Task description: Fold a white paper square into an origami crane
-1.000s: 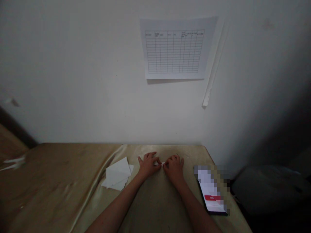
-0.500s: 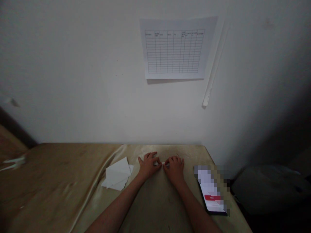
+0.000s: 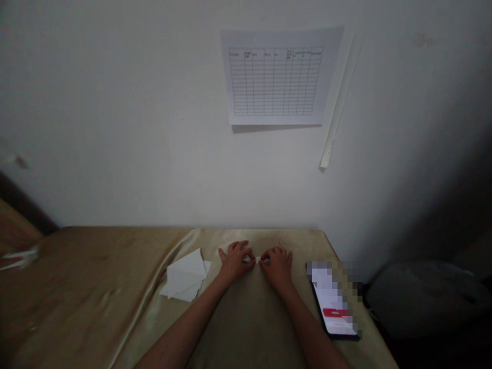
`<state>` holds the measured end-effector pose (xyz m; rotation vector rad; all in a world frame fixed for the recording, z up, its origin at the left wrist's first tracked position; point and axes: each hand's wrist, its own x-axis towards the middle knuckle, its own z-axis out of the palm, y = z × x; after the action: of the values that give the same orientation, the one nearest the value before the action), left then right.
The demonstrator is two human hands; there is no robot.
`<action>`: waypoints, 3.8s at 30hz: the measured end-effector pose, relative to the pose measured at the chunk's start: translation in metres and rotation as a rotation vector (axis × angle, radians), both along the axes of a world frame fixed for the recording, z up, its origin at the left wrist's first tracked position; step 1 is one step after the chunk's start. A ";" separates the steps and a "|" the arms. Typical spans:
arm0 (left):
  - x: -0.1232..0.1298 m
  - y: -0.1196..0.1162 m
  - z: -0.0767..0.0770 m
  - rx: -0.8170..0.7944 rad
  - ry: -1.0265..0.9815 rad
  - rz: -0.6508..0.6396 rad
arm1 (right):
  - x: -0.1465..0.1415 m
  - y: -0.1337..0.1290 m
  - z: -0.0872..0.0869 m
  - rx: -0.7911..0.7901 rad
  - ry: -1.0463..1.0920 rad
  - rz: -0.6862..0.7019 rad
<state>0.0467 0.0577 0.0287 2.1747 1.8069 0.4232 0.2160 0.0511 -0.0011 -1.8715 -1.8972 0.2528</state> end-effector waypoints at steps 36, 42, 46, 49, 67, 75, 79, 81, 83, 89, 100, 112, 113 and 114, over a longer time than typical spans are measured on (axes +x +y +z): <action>-0.007 0.000 -0.009 0.027 -0.019 -0.023 | 0.007 -0.003 0.003 0.098 0.048 0.085; -0.001 -0.001 -0.010 0.059 -0.037 0.004 | 0.002 -0.003 0.003 0.118 0.026 0.050; 0.002 -0.002 -0.009 0.063 -0.044 0.026 | 0.001 -0.002 0.003 0.109 0.017 0.034; 0.003 -0.001 -0.007 0.048 -0.039 0.024 | 0.000 -0.001 0.003 0.097 0.025 0.032; -0.016 0.009 -0.004 -0.069 -0.031 -0.041 | 0.009 0.004 0.002 -0.010 0.057 0.057; -0.019 0.009 -0.007 -0.071 -0.035 -0.055 | 0.018 0.007 -0.003 0.033 0.095 0.121; -0.019 0.009 -0.007 -0.070 -0.035 -0.064 | 0.021 0.009 -0.008 0.065 0.094 0.140; -0.020 0.008 -0.007 -0.073 -0.037 -0.062 | 0.020 0.009 -0.009 0.076 0.076 0.134; -0.020 0.008 -0.006 -0.077 -0.038 -0.058 | 0.020 0.009 -0.010 0.087 0.050 0.140; -0.021 0.005 -0.002 -0.079 -0.019 -0.094 | 0.021 0.005 -0.011 0.117 0.008 0.192; -0.020 0.006 -0.009 0.019 -0.036 -0.115 | 0.016 -0.003 0.009 0.237 -0.033 0.324; -0.016 0.003 -0.003 0.031 -0.049 -0.089 | 0.005 -0.003 0.009 0.317 -0.134 0.304; -0.015 0.003 -0.004 0.045 -0.051 -0.088 | 0.004 -0.003 0.010 0.326 -0.150 0.313; -0.015 0.003 -0.004 0.060 -0.053 -0.085 | 0.003 -0.004 0.010 0.337 -0.163 0.319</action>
<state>0.0320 0.0611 0.0244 2.2490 1.6877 0.5161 0.2188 0.0476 0.0091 -1.4036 -2.1875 -0.1197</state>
